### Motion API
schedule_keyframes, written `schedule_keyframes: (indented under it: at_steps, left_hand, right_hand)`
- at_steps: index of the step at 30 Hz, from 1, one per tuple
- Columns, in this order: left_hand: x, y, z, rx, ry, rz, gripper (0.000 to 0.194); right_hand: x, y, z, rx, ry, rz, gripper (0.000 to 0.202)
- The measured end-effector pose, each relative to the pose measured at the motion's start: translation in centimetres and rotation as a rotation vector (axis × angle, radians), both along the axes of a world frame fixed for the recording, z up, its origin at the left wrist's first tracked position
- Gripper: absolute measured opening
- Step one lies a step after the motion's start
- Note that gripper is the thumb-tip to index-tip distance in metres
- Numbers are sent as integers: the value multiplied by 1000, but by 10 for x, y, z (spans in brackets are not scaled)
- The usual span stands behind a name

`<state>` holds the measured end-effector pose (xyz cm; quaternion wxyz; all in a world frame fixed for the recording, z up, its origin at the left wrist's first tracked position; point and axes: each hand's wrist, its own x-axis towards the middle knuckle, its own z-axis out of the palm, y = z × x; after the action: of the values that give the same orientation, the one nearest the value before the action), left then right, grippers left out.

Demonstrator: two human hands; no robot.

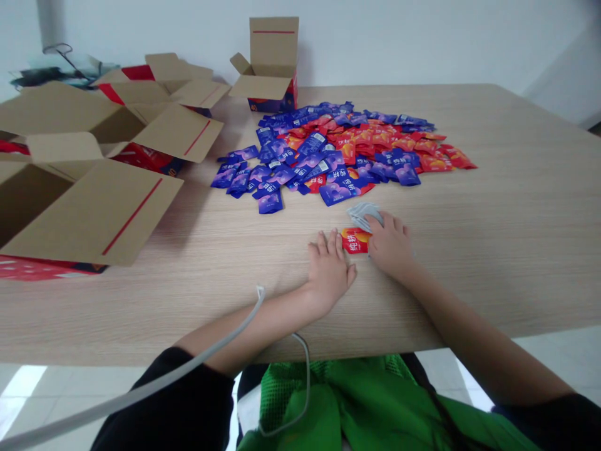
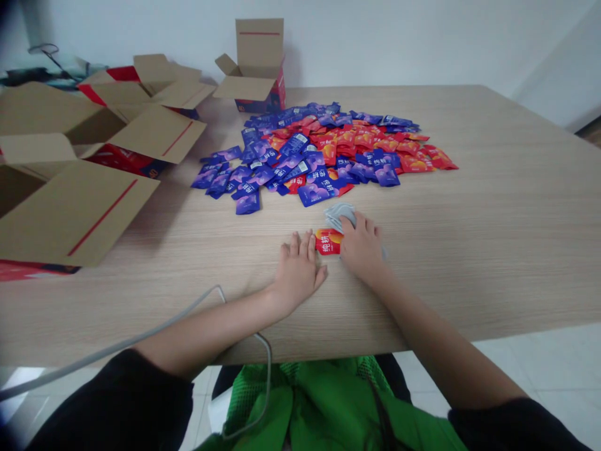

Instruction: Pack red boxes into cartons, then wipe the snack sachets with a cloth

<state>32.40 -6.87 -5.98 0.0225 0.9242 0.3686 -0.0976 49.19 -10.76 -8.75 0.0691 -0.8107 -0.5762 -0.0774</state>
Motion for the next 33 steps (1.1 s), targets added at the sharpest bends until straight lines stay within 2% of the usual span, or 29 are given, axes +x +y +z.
schedule_keyframes:
  at_steps: [5,9,12,15,19,21,25,29,33]
  left_hand:
    - [0,0,2,-2,0,-10,77]
    - [-1,-1,4,4,11,-7,77]
    - [-1,-1,4,13,4,-7,77]
    - [-1,-1,3,21,-6,-11,77]
    - [-2,0,3,7,1,-20,75]
    - [-1,0,4,5,3,-24,76]
    - [0,-1,4,4,13,-7,78]
    - [0,0,3,-3,13,-2,77]
    - [-1,0,2,1,12,4,77]
  right_hand:
    - [26,-12,-6,-28,27,-68,55]
    - [32,-7,4,1,106,-39,53]
    - [18,5,16,101,139,-4,53]
    - [-11,16,23,156,146,102,56]
    - [-41,22,19,73,141,273,51]
    - [-41,19,15,11,105,275,50]
    - [-17,5,10,-35,25,126,50]
    - [17,-13,4,-54,35,-37,53]
    - [49,-25,-4,-23,95,-45,54]
